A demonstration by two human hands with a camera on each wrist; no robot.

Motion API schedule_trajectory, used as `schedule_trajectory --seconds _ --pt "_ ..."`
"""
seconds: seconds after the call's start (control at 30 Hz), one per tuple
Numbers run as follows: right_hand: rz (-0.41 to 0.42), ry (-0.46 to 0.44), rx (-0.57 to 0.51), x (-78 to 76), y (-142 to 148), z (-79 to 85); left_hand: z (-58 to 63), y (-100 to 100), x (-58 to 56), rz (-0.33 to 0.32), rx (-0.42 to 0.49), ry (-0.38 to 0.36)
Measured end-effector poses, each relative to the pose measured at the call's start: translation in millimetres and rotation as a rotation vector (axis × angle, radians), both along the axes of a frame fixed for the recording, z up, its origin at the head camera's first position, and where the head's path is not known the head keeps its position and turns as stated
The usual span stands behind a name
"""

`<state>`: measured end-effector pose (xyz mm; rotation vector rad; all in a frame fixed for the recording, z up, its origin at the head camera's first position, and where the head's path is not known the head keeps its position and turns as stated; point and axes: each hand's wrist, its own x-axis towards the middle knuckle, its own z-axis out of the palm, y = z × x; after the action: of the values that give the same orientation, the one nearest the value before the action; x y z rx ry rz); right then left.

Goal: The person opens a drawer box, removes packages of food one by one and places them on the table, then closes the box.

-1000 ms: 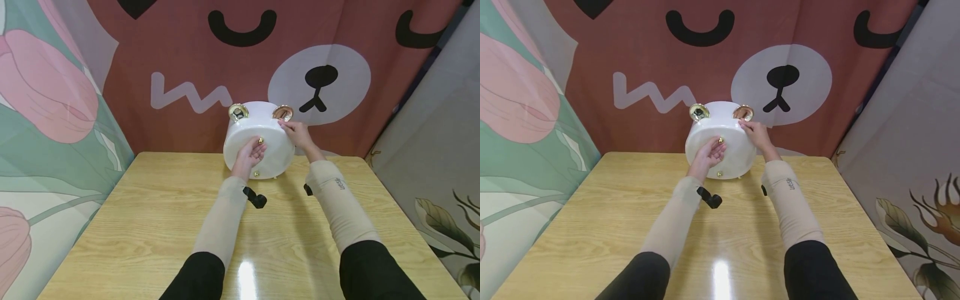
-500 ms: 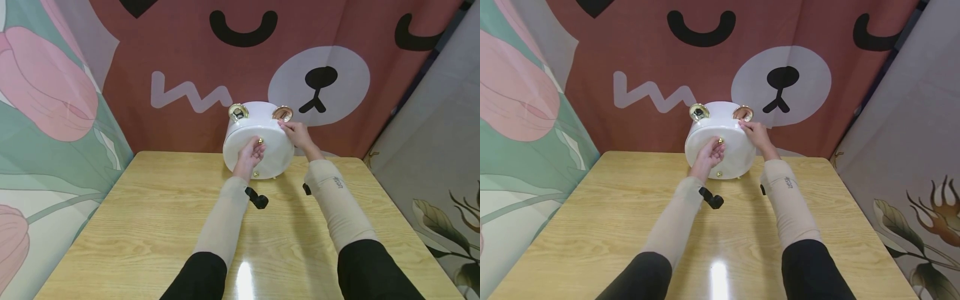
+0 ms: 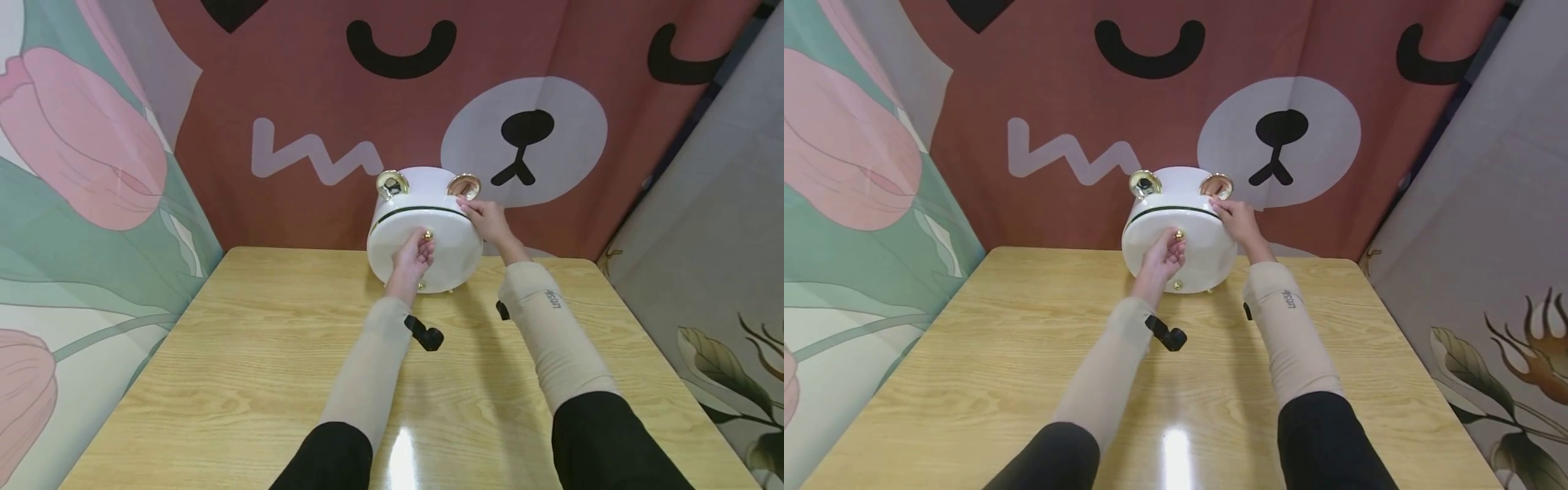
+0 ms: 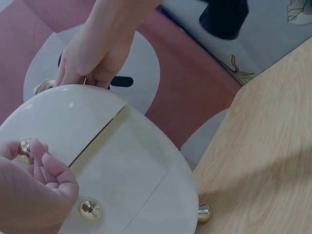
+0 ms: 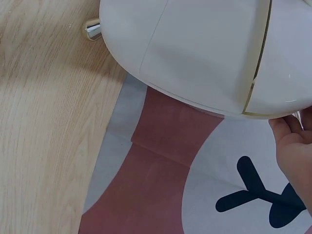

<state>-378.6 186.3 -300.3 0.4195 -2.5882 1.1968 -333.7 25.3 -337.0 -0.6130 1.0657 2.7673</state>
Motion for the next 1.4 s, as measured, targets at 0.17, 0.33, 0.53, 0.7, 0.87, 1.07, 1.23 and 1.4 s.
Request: schedule_trajectory --seconds 0.17,0.33,0.53,0.7,0.87,1.07,1.23,1.4 --pt "-0.008 -0.014 -0.014 0.7 0 1.6 -3.1 3 6.7 0.013 0.014 0.027" --pt "-0.015 -0.023 -0.014 -1.4 1 -0.2 -5.7 4 13.4 -0.002 0.033 0.04" --pt "0.006 -0.01 -0.007 0.3 2 -3.5 -8.0 3 18.6 -0.001 0.068 0.03" --pt "0.014 -0.006 -0.01 -0.3 1 -2.6 -9.2 3 21.7 -0.003 0.097 0.041" --pt "0.029 0.029 -0.005 0.3 1 -0.8 -9.0 2 27.3 -0.02 0.114 0.048" --pt "0.035 0.028 -0.001 0.9 -1 -2.2 -14.0 3 29.7 -0.015 0.115 -0.002" --pt "0.054 0.02 -0.026 -0.2 0 -4.5 -27.2 5 23.7 -0.007 0.142 0.021" --pt "0.071 0.013 -0.06 -0.1 2 -4.4 -19.0 5 32.9 -0.004 0.149 0.001"
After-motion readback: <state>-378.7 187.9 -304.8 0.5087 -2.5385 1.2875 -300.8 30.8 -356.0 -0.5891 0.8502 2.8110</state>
